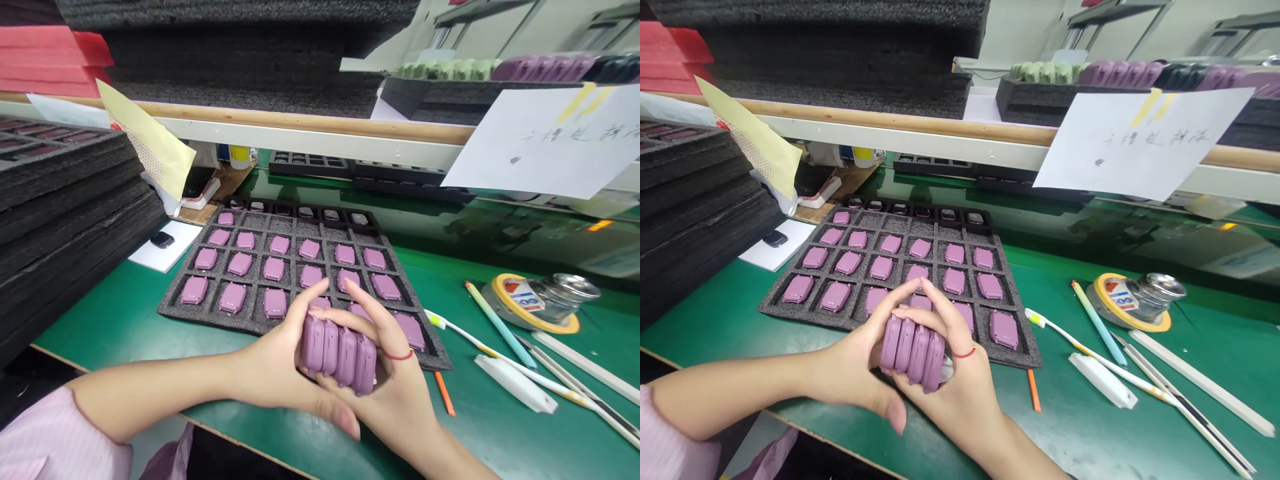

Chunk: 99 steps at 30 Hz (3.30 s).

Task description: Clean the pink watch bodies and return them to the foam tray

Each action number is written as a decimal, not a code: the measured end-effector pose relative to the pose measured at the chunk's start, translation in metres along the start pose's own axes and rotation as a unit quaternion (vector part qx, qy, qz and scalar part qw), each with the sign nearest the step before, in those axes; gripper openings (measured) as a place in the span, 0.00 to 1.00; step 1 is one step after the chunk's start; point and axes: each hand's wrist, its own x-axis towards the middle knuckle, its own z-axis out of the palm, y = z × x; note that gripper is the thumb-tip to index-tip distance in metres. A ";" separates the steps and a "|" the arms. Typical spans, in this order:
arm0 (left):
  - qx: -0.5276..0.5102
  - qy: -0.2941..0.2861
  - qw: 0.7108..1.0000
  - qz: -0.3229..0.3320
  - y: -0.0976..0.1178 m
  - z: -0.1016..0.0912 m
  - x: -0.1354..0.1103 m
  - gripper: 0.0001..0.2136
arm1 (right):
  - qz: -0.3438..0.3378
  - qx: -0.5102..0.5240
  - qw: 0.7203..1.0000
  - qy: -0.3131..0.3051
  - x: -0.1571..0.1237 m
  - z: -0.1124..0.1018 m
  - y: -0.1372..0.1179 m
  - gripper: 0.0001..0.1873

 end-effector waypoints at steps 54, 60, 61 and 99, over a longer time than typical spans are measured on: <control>0.119 0.076 0.986 0.090 0.008 0.003 -0.012 0.18 | 0.080 0.160 0.975 0.133 0.006 -0.017 0.029 0.20; 0.139 0.064 0.981 0.122 0.006 0.002 -0.013 0.17 | 0.061 0.141 0.981 0.116 0.002 -0.016 0.025 0.16; 0.140 0.063 0.980 0.123 0.006 0.002 -0.013 0.17 | 0.056 0.139 0.982 0.112 0.002 -0.015 0.025 0.16; -0.465 -0.077 0.866 -0.167 -0.012 -0.005 0.003 0.21 | -0.080 0.019 0.996 0.042 0.003 -0.022 -0.004 0.29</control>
